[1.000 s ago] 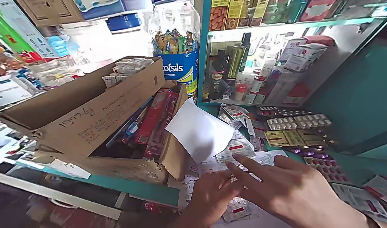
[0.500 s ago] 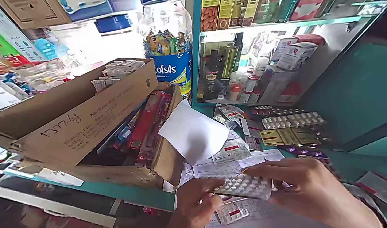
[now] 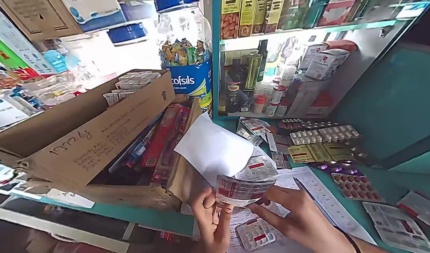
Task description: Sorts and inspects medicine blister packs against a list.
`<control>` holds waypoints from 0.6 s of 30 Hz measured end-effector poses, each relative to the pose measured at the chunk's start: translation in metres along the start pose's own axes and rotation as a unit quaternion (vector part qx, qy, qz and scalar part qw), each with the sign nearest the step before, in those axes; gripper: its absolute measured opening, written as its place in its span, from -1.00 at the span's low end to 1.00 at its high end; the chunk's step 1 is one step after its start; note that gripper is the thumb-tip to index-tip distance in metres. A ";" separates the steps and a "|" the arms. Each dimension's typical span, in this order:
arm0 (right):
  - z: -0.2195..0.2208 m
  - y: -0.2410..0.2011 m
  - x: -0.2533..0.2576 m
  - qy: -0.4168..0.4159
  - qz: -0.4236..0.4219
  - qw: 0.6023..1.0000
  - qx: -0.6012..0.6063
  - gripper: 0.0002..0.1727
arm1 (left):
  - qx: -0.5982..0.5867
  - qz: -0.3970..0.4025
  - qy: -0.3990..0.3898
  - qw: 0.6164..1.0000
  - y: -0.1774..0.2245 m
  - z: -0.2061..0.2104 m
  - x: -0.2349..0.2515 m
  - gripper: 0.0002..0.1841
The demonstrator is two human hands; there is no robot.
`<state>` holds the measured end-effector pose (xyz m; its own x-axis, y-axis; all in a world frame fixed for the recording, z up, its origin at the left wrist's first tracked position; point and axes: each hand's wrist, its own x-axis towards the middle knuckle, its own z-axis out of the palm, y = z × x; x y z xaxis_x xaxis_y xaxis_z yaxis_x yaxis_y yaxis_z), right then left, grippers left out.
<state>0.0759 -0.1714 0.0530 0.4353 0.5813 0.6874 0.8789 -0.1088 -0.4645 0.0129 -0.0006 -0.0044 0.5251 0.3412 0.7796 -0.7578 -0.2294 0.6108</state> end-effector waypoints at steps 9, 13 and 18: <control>-0.009 0.002 0.002 0.059 0.014 0.998 0.009 -0.67 | -0.004 -0.061 0.016 0.998 0.002 -0.009 -0.006 -0.63; 0.009 0.003 -0.002 -0.033 0.000 0.999 -0.038 -0.65 | -0.050 -0.069 -0.011 0.996 -0.001 -0.005 -0.007 -0.56; -0.028 0.018 0.030 0.018 0.030 0.990 -0.134 -0.69 | 0.062 -0.057 -0.121 0.989 -0.014 -0.017 -0.002 -0.50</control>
<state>0.1104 -0.1783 0.0809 0.4914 0.5382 0.6848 0.8690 -0.3559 -0.3438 0.0161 0.0174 -0.0165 0.6927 0.1454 0.7064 -0.6437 -0.3171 0.6965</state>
